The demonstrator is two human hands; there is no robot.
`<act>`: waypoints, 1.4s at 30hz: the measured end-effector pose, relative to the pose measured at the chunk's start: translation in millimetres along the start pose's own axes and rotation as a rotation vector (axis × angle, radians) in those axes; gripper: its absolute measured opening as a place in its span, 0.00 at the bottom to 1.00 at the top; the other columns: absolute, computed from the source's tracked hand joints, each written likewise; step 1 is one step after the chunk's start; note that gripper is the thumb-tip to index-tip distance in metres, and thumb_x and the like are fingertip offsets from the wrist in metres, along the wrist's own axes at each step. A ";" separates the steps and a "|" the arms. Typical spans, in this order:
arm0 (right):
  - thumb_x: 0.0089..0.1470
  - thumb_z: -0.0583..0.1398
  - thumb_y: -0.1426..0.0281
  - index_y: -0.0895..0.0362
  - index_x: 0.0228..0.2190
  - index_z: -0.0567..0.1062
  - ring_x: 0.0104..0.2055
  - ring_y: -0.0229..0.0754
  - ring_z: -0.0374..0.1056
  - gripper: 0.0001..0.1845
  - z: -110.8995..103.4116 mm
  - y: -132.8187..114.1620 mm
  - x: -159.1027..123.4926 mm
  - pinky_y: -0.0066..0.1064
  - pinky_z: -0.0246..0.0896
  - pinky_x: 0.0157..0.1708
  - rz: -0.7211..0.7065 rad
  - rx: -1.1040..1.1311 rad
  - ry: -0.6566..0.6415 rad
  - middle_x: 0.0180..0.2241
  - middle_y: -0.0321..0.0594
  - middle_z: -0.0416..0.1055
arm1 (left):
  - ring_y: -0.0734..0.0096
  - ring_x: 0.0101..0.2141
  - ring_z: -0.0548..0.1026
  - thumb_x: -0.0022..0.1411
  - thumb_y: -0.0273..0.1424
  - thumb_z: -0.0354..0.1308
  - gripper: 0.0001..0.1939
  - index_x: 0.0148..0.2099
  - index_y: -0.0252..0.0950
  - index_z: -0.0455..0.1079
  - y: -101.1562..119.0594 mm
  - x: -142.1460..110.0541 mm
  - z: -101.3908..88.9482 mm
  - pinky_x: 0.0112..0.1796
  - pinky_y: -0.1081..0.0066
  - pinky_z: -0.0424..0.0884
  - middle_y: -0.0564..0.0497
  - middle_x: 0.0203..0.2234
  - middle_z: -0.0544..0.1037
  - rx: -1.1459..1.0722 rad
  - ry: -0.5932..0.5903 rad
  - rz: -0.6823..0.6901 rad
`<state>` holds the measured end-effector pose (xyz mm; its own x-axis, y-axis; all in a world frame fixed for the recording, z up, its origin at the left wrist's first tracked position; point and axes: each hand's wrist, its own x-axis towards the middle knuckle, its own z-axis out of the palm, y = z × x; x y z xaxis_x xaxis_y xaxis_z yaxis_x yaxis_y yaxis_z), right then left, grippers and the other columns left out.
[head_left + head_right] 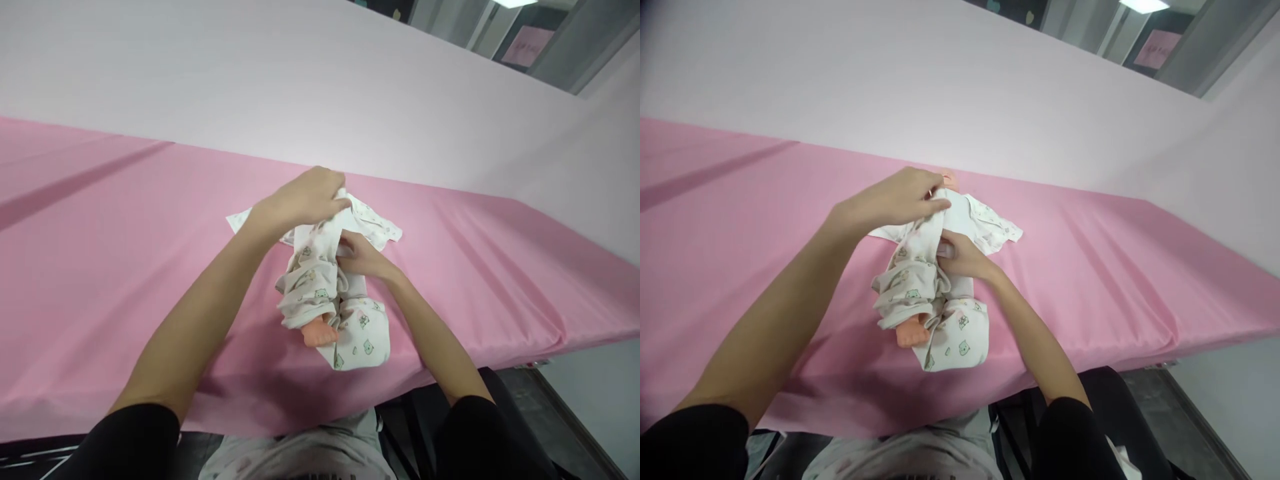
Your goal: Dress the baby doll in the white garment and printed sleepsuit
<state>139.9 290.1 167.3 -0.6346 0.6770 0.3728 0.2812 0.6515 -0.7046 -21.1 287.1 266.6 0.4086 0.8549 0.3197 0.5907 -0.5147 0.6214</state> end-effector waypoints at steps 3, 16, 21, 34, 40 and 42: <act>0.39 0.61 0.69 0.56 0.38 0.70 0.37 0.43 0.70 0.20 -7.3 -2.5 -0.1 0.34 0.66 0.38 0.081 0.418 -0.044 0.33 0.37 0.73 | 0.66 0.35 0.68 0.55 0.34 0.58 0.08 0.31 0.35 0.63 -5.9 -2.0 -13.1 0.34 0.72 0.60 0.51 0.26 0.65 -0.253 0.002 -0.016; 0.40 0.64 0.49 0.52 0.27 0.59 0.20 0.34 0.57 0.25 -32.6 -5.2 5.1 0.27 0.55 0.20 0.240 0.557 0.518 0.20 0.28 0.59 | 0.74 0.24 0.66 0.46 0.35 0.65 0.13 0.22 0.34 0.65 -16.0 5.9 7.0 0.25 0.75 0.58 0.53 0.19 0.63 -0.240 -0.314 0.021; 0.42 0.63 0.55 0.53 0.23 0.57 0.22 0.35 0.57 0.21 -41.0 8.3 4.5 0.28 0.56 0.22 0.214 0.514 0.669 0.21 0.31 0.58 | 0.75 0.25 0.67 0.55 0.29 0.56 0.08 0.25 0.34 0.63 -16.8 18.0 33.5 0.29 0.73 0.65 0.52 0.21 0.66 -0.730 -0.128 -0.035; 0.35 0.67 0.53 0.56 0.27 0.70 0.25 0.36 0.62 0.22 -62.7 25.8 -9.1 0.28 0.59 0.24 0.338 0.568 0.242 0.24 0.34 0.67 | 0.72 0.29 0.70 0.50 0.31 0.59 0.05 0.27 0.34 0.67 -23.7 16.8 41.8 0.31 0.74 0.64 0.51 0.25 0.71 -0.426 -0.171 -0.017; 0.37 0.67 0.66 0.59 0.29 0.75 0.29 0.37 0.67 0.14 -65.8 26.8 -13.5 0.27 0.61 0.28 0.357 0.502 0.141 0.27 0.35 0.72 | 0.82 0.17 0.60 0.55 0.33 0.57 0.07 0.31 0.35 0.64 -17.6 14.6 40.7 0.19 0.78 0.56 0.54 0.21 0.65 -0.733 -0.360 -0.083; 0.39 0.65 0.67 0.58 0.28 0.74 0.29 0.38 0.67 0.11 -65.5 29.0 -10.8 0.28 0.62 0.29 0.304 0.626 0.291 0.26 0.35 0.72 | 0.83 0.14 0.55 0.53 0.36 0.61 0.10 0.32 0.36 0.65 -18.3 13.0 42.5 0.16 0.77 0.51 0.56 0.17 0.62 -0.683 -0.429 -0.105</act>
<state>202.0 324.0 182.4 -0.3543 0.9155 0.1905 -0.1035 0.1641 -0.9810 3.0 304.9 229.0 0.6877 0.7258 0.0191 0.1427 -0.1609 0.9766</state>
